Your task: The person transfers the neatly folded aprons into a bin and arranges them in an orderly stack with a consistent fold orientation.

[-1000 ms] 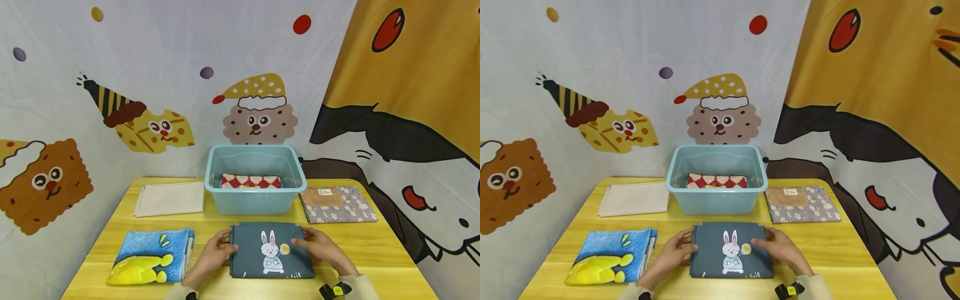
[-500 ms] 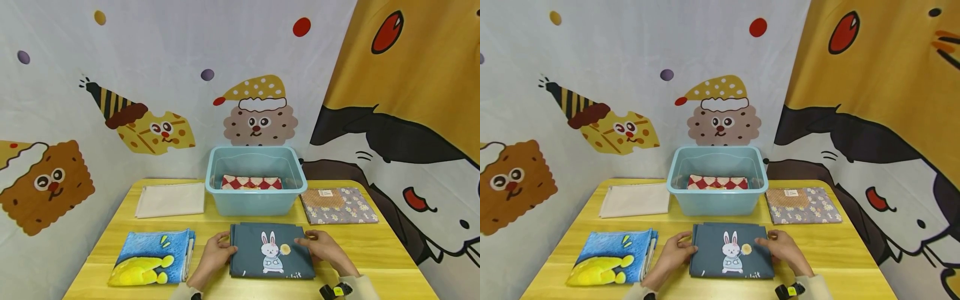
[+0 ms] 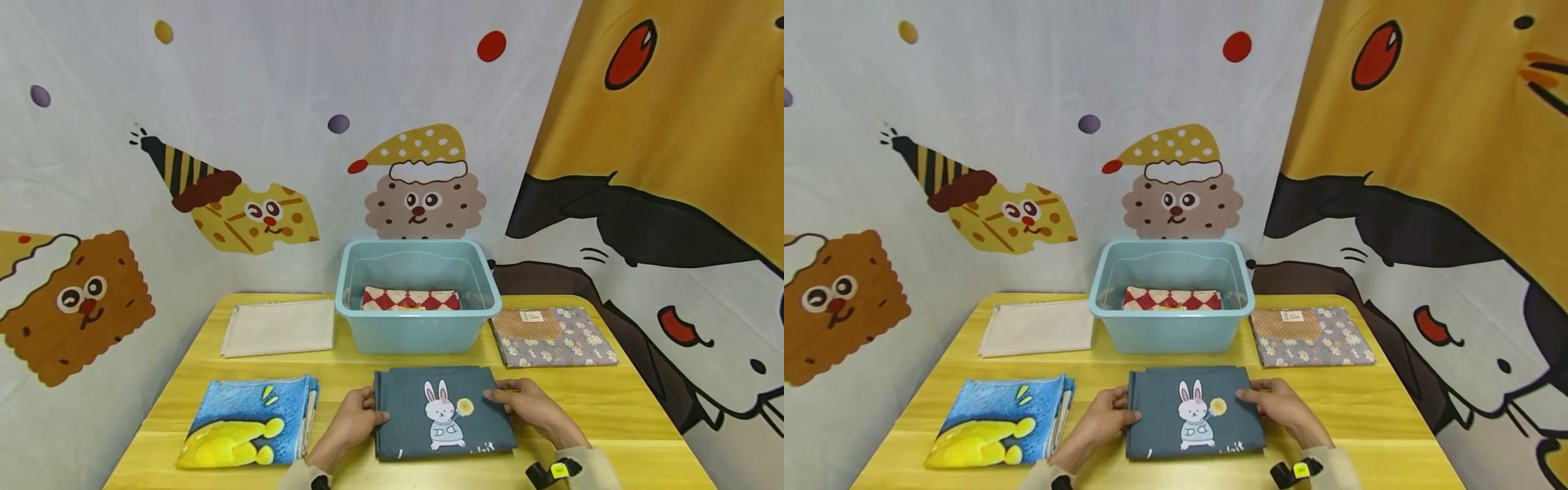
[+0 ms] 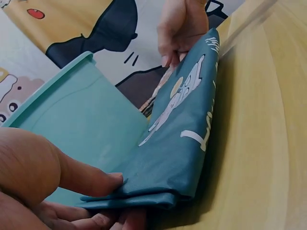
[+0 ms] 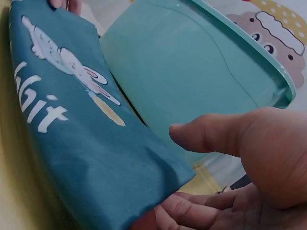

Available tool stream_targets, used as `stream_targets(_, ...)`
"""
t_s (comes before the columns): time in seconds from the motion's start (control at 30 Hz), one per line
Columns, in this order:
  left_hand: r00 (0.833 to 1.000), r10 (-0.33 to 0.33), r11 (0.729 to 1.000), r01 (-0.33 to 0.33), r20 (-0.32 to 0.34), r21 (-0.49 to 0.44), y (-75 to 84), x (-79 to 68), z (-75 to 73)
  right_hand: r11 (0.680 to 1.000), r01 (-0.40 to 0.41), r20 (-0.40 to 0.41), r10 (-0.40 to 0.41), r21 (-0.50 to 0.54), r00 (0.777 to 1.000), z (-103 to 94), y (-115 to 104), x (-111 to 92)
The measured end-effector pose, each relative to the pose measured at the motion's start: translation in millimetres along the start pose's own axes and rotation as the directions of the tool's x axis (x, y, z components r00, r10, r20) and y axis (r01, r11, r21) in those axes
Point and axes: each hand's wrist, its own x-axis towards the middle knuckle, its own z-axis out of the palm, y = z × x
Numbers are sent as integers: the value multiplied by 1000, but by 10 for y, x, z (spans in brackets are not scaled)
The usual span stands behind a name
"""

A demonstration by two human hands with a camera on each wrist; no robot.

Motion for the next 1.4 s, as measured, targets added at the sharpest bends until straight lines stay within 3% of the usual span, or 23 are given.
stream_targets(0.13,1000,13,999,-13,2,-33,-31,8,-47,995,52,139,-63,81,988,-51,73,26)
stream_targets(0.3,998,0,989,8,60,-144,-89,10,-108,964,57,324,-143,260,935,-87,117,40)
stream_targets(0.43,995,-30,966,54,96,-251,-116,0,-153,932,47,387,-194,359,902,-117,125,45)
stream_targets(0.57,995,-57,948,81,87,-309,-101,-17,-196,908,52,446,-253,416,858,-150,135,38)
stream_targets(0.73,993,-34,935,71,111,-348,-67,-40,-252,878,50,502,-318,476,805,-170,129,39)
stream_targets(0.97,990,10,915,46,137,-400,2,-64,-312,863,106,476,-370,493,798,-159,64,0)
stream_targets(1.17,990,34,911,26,139,-413,87,-93,-360,879,183,417,-381,440,825,-124,-22,-48)
stream_targets(1.4,993,40,923,5,109,-385,187,-155,-415,845,220,399,-439,487,805,-115,-105,-130)
